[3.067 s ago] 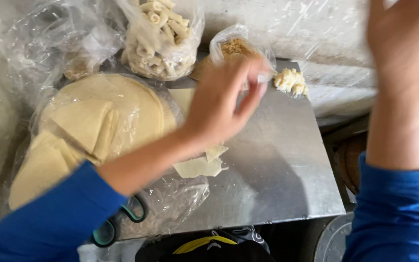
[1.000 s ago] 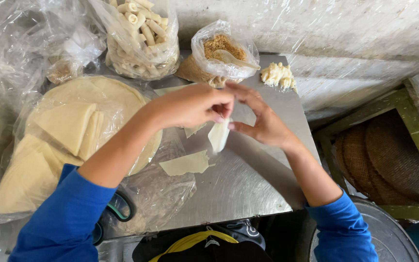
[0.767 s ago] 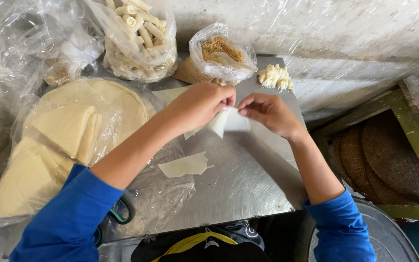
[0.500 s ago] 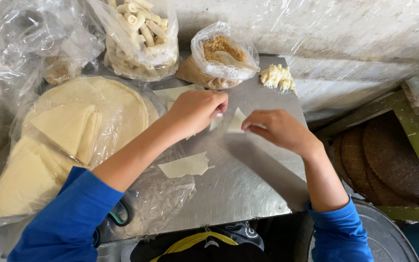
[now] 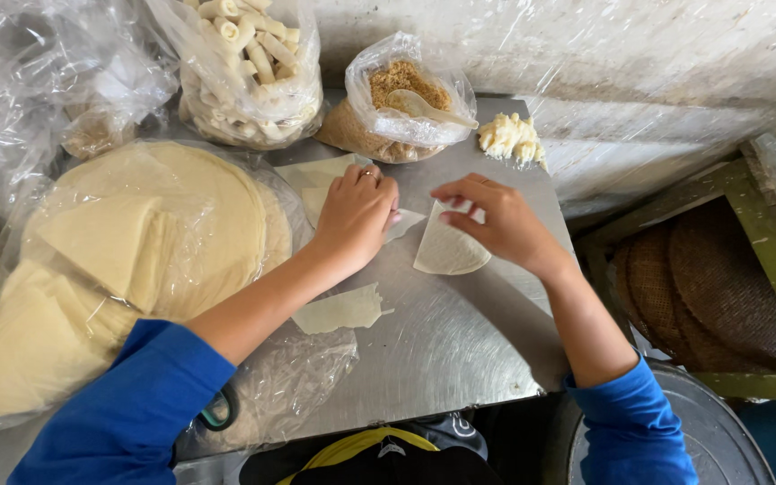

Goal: The person folds thin dough sheets into triangular pockets, adds a small amount of filling, and seals the edges to form dumplings. The person repeats this process multiple times on a stainless steel countertop.

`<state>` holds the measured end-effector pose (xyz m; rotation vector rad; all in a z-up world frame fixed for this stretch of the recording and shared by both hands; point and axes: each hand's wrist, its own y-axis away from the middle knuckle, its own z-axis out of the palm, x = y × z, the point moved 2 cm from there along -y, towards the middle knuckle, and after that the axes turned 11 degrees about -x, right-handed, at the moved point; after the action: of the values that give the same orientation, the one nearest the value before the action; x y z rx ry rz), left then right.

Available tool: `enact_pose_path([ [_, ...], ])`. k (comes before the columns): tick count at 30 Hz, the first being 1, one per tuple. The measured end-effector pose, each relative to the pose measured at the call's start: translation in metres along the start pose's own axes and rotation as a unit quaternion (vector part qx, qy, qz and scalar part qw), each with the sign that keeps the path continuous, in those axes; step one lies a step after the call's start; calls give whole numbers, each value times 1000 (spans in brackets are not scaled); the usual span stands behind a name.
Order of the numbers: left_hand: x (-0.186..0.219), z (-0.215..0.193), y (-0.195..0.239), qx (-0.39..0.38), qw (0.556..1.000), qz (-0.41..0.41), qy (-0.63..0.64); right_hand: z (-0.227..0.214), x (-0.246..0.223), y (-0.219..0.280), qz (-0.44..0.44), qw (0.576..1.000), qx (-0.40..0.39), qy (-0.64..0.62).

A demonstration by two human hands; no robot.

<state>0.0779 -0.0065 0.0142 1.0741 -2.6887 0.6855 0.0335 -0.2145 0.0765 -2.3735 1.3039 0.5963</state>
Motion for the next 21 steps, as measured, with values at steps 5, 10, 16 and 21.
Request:
enact_pose_path([
  [5, 12, -6, -6, -145, 941, -74, 297, 11, 7, 0, -12, 986, -36, -160],
  [10, 22, -4, -1, -108, 902, -34, 417, -5, 20, 12, 122, 949, -136, -255],
  [16, 34, 2, 10, -130, 942, -82, 298, -13, 15, 14, 225, 935, -251, -109],
  [21, 35, 7, 18, -36, 991, -12, 125, -12, 17, 16, 241, 936, -253, -53],
])
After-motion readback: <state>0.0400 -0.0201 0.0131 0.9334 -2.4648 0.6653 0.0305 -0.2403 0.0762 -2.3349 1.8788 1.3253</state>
